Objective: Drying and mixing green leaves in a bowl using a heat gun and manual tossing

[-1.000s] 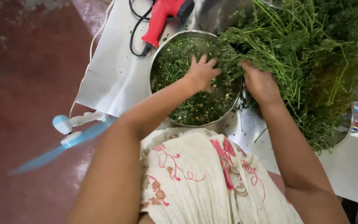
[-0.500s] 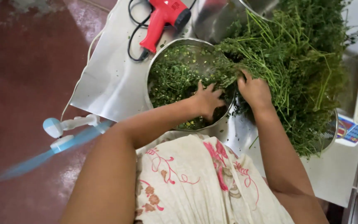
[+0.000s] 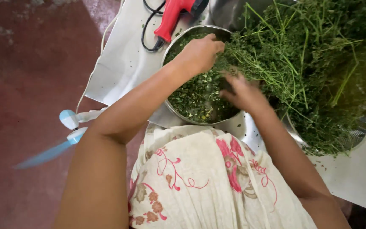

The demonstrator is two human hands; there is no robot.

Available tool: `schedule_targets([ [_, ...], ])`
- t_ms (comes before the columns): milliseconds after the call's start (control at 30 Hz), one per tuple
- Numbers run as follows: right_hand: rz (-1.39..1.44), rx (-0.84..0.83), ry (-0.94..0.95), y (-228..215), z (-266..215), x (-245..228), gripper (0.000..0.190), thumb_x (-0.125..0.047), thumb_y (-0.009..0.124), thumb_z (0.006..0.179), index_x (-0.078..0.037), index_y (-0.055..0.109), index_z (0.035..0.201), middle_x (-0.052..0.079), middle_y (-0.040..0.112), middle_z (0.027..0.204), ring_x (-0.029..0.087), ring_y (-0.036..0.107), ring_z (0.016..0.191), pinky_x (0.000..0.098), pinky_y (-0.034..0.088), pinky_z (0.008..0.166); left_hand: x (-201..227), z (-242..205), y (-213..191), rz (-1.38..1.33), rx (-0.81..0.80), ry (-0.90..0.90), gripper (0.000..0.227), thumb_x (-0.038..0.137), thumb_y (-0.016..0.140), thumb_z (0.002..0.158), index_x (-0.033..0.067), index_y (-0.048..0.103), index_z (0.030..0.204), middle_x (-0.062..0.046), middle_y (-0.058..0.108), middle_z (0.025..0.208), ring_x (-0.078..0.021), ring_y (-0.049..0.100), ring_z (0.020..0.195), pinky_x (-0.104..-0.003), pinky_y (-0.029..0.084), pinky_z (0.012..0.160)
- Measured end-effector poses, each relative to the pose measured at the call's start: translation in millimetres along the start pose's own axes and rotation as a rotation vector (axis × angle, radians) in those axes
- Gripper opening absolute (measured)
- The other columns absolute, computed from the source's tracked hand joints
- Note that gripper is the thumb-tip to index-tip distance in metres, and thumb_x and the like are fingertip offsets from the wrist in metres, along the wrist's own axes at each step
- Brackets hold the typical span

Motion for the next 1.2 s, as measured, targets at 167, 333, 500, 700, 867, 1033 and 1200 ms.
schedule_targets([
  [167, -0.141, 0.118, -0.325, 65.8, 20.4, 6.4, 0.104, -0.055, 0.084, 0.076, -0.028, 0.032, 0.161, 0.025, 0.022, 0.166, 0.058, 0.022, 0.146, 0.0666, 0.020, 0.117, 30.9, -53.3, -31.8, 0.193, -0.410, -0.172, 0.107, 0.056, 0.090, 0.067, 0.0175, 0.040, 0.154, -0.023, 0.025, 0.157, -0.0489, 0.032, 0.134, -0.061, 0.046, 0.104],
  [333, 0.050, 0.312, -0.435, 69.3, 16.9, 13.8, 0.037, -0.013, 0.077, 0.087, -0.008, 0.067, 0.122, 0.012, 0.057, 0.114, 0.034, 0.053, 0.106, 0.0462, 0.046, 0.090, -6.4, -71.9, 34.8, 0.580, -0.375, -0.141, 0.091, 0.054, 0.092, 0.060, 0.0303, 0.053, 0.139, -0.009, 0.038, 0.153, -0.0340, 0.048, 0.120, -0.047, 0.054, 0.083],
  [500, 0.288, 0.556, -0.288, 61.6, 14.6, 44.3, 0.015, -0.006, 0.074, 0.094, -0.012, 0.072, 0.108, 0.006, 0.074, 0.102, 0.024, 0.068, 0.089, 0.0352, 0.050, 0.083, -21.2, -33.2, 13.8, 0.224, -0.066, -0.124, 0.059, 0.045, 0.087, 0.083, 0.0042, 0.058, 0.114, -0.021, 0.055, 0.107, -0.0437, 0.070, 0.070, -0.057, 0.057, 0.055],
  [700, 0.374, 0.501, -0.032, 56.8, 7.7, 50.3, 0.011, -0.022, 0.067, 0.098, -0.020, 0.074, 0.107, -0.004, 0.077, 0.093, 0.015, 0.069, 0.079, 0.0316, 0.048, 0.074, 4.6, -6.0, -22.0, -0.028, -0.091, -0.165, 0.071, 0.067, 0.076, 0.092, 0.0053, 0.055, 0.119, -0.023, 0.067, 0.102, -0.0469, 0.068, 0.086, -0.058, 0.052, 0.071],
  [867, 0.409, 0.527, -0.097, 64.2, 6.7, 55.6, 0.015, -0.018, 0.063, 0.099, -0.016, 0.075, 0.107, 0.001, 0.075, 0.092, 0.019, 0.066, 0.082, 0.0343, 0.047, 0.077, 34.3, -15.4, -48.3, -0.211, -0.241, -0.170, 0.049, 0.036, 0.069, 0.096, 0.0138, 0.057, 0.138, -0.017, 0.061, 0.130, -0.0409, 0.067, 0.103, -0.053, 0.052, 0.084],
  [1033, 0.343, 0.560, -0.039, 72.2, 11.0, 64.9, 0.017, -0.021, 0.060, 0.102, -0.023, 0.074, 0.112, 0.007, 0.075, 0.087, 0.024, 0.063, 0.071, 0.0389, 0.045, 0.070, 42.3, -28.3, -74.3, -0.446, -0.240, -0.111, 0.023, 0.022, 0.066, 0.086, 0.0130, 0.067, 0.107, -0.009, 0.071, 0.108, -0.0279, 0.067, 0.096, -0.044, 0.050, 0.077],
  [1200, 0.296, 0.582, -0.159, 65.2, 2.9, 45.6, 0.019, -0.017, 0.062, 0.102, -0.015, 0.069, 0.120, 0.012, 0.074, 0.110, 0.036, 0.064, 0.099, 0.0469, 0.047, 0.082, 3.1, -29.1, -46.7, -0.323, -0.112, -0.391, 0.059, 0.073, 0.049, 0.095, 0.0200, 0.047, 0.070, 0.003, 0.048, 0.062, -0.0166, 0.045, 0.059, -0.040, 0.035, 0.058],
])
Point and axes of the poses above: each hand's wrist, its own z-axis towards the middle knuckle, its own y-axis out of the palm, x = y × z, the point moved 1 cm from there along z, towards the middle knuckle
